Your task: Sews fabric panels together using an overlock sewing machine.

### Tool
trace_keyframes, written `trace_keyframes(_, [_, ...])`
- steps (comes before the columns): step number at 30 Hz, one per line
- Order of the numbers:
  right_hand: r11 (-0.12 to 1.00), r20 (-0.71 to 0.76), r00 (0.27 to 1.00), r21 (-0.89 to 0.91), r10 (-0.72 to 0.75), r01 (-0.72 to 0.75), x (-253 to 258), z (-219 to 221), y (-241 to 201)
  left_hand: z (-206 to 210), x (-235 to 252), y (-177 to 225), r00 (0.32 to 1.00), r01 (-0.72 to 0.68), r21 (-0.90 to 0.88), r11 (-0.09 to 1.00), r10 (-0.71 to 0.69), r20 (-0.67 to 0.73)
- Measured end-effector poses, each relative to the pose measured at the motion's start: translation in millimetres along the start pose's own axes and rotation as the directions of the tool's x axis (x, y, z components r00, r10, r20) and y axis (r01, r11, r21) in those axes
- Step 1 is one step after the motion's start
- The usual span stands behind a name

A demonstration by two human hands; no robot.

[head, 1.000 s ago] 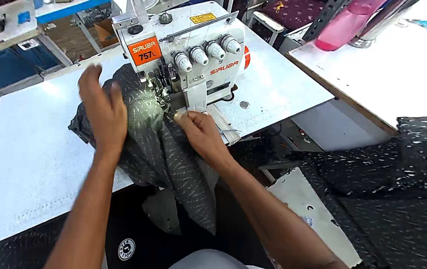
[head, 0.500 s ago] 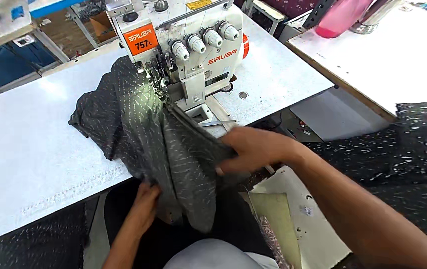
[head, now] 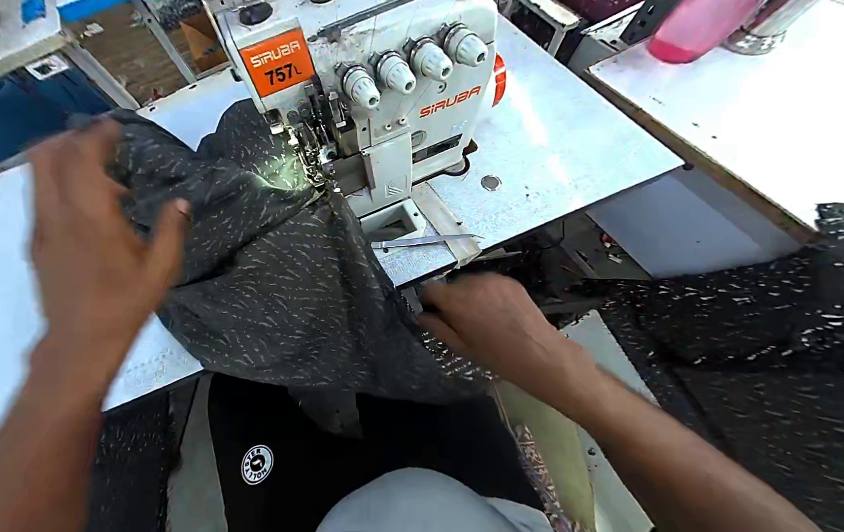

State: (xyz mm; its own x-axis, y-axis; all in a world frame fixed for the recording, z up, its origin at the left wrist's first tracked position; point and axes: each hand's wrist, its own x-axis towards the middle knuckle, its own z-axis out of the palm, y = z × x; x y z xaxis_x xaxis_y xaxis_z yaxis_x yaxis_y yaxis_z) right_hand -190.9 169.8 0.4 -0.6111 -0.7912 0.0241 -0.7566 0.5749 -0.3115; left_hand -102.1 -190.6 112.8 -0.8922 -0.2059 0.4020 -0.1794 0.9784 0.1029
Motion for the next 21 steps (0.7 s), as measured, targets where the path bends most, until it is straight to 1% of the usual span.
trace_keyframes(1, [0.995, -0.242, 0.967, 0.025, -0.085, 0.094, 18, -3, -6, 17, -13, 13, 1.000, 0.001, -0.075, 0.997, -0.001, 0.006])
trace_keyframes(2, [0.980, -0.413, 0.897, 0.051, -0.156, 0.194, 40, -9, -14, 34, -25, 24, 1.000, -0.002, -0.137, 0.991, 0.001, -0.005])
trace_keyframes(3, [0.956, -0.505, 0.837, 0.072, -0.211, 0.285, 63, -15, -20, 47, -35, 32, 0.999, -0.004, -0.195, 0.981, -0.002, -0.032])
trace_keyframes(4, [0.935, -0.535, 0.807, 0.082, -0.250, 0.344, 85, -21, -25, 56, -42, 39, 0.998, 0.002, -0.243, 0.970, -0.017, -0.058])
trace_keyframes(6, [0.923, -0.515, 0.811, 0.092, -0.277, 0.374, 118, -29, -27, 64, -55, 45, 0.997, 0.024, -0.274, 0.962, -0.042, -0.058])
trace_keyframes(8, [0.920, -0.494, 0.842, 0.187, -0.214, 0.344, 132, -33, -18, 70, -61, 36, 0.999, 0.029, -0.245, 0.969, -0.034, -0.014])
trace_keyframes(9, [0.909, -0.506, 0.854, 0.289, -0.122, 0.301, 133, -33, -10, 75, -60, 27, 0.999, 0.031, -0.228, 0.973, -0.029, 0.015])
trace_keyframes(11, [0.859, -0.550, 0.820, 0.486, 0.158, 0.161, 124, -23, 5, 87, -56, 6, 0.998, 0.043, -0.230, 0.972, -0.032, 0.051])
trace_keyframes(12, [0.853, -0.546, 0.796, 0.517, 0.262, 0.074, 113, -15, 8, 88, -56, 0, 0.997, 0.064, -0.237, 0.969, -0.051, 0.062])
trace_keyframes(13, [0.862, -0.548, 0.780, 0.506, 0.303, 0.020, 98, -7, 7, 86, -56, 0, 0.997, 0.080, -0.227, 0.971, -0.074, 0.036])
trace_keyframes(15, [0.886, -0.570, 0.775, 0.463, 0.274, 0.028, 68, 4, 0, 78, -62, 14, 0.991, 0.081, -0.185, 0.979, -0.099, -0.092])
trace_keyframes(16, [0.887, -0.543, 0.803, 0.460, 0.245, 0.040, 57, 9, -3, 76, -66, 27, 0.981, 0.057, -0.187, 0.981, -0.089, -0.170])
trace_keyframes(17, [0.888, -0.465, 0.858, 0.459, 0.219, 0.022, 50, 12, -5, 76, -70, 42, 0.973, 0.016, -0.204, 0.979, -0.063, -0.221])
trace_keyframes(18, [0.902, -0.358, 0.914, 0.432, 0.189, -0.017, 46, 13, -8, 76, -73, 59, 0.974, -0.021, -0.225, 0.974, -0.031, -0.224])
trace_keyframes(19, [0.927, -0.277, 0.946, 0.372, 0.167, -0.055, 45, 13, -12, 76, -75, 78, 0.979, -0.049, -0.258, 0.965, -0.005, -0.205])
trace_keyframes(20, [0.953, -0.261, 0.954, 0.296, 0.146, -0.065, 43, 12, -18, 75, -76, 95, 0.981, -0.073, -0.302, 0.950, 0.015, -0.191])
trace_keyframes(21, [0.974, -0.301, 0.945, 0.218, 0.130, -0.065, 39, 10, -25, 74, -76, 110, 0.983, -0.084, -0.365, 0.927, 0.016, -0.184])
